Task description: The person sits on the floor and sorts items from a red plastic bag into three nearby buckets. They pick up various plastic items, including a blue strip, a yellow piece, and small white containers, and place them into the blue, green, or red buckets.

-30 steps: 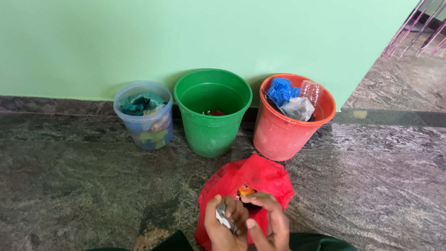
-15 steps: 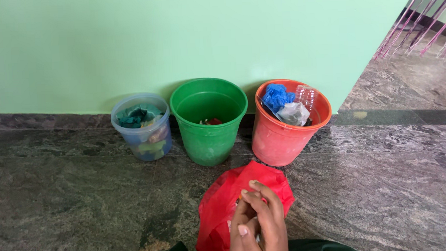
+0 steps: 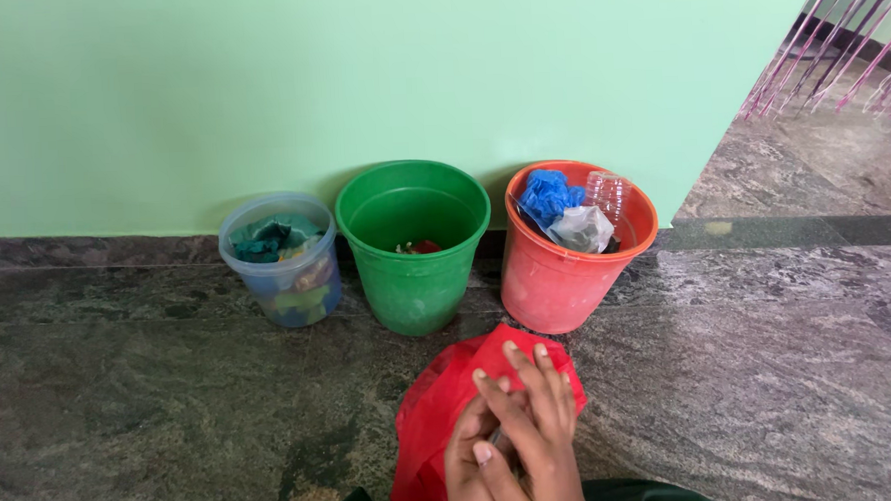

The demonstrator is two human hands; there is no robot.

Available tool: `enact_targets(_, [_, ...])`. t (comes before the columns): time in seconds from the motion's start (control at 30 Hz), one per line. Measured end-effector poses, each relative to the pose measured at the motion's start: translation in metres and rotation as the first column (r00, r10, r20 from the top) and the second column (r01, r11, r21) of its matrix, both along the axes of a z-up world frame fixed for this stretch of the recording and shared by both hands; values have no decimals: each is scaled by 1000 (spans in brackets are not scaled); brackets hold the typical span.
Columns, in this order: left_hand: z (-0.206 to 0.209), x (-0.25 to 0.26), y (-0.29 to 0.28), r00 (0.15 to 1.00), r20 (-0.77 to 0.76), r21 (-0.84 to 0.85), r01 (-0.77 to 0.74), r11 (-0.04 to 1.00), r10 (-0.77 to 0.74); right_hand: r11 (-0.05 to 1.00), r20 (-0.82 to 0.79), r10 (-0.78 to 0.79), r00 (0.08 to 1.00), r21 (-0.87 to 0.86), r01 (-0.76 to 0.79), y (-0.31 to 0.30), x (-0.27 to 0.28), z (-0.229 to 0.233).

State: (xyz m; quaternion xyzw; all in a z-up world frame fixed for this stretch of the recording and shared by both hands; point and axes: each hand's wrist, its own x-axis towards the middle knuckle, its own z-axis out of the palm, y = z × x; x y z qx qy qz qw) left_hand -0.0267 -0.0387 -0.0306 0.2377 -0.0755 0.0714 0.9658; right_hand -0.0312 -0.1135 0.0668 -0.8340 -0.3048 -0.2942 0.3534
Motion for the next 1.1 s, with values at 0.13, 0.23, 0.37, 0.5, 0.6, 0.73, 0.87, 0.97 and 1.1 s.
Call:
enact_targets(0.13, [-37, 8, -4, 997, 71, -19, 29, 999, -28, 1000, 48, -16, 999, -4, 17, 0, -1, 2])
enact_targets(0.23, [-42, 11, -5, 997, -24, -74, 68, 995, -69, 999, 138, -48, 989, 22, 45, 2, 0, -5])
enact_targets(0.37, [-27, 8, 4, 976, -135, -91, 159, 983, -170, 996, 174, -82, 981, 46, 75, 5, -5, -17])
enact_targets(0.5, [-33, 1, 15, 990, 1, 89, 143, 986, -143, 999, 154, -11, 988, 47, 3, 3, -6, -24])
enact_targets(0.6, [-24, 3, 8, 994, -104, 284, 62, 957, -33, 995, 154, -15, 988, 95, 0, 2, -7, -26])
enact_targets(0.73, [14, -12, 5, 992, 127, 240, -10, 971, -21, 987, 114, 43, 993, 147, -59, -3, -6, -21])
enact_targets(0.87, [31, -9, 17, 965, 260, 98, -69, 993, 41, 935, -65, 296, 953, 222, -275, 2, -8, -24])
enact_targets(0.97, [37, 10, 23, 909, 368, -160, -144, 977, 194, 944, -223, 325, 919, 124, -304, 5, -9, -46])
enact_targets(1.1, [62, -9, 41, 931, -274, -81, -273, 959, 242, 937, 7, 282, 959, 210, -277, 15, -12, -98])
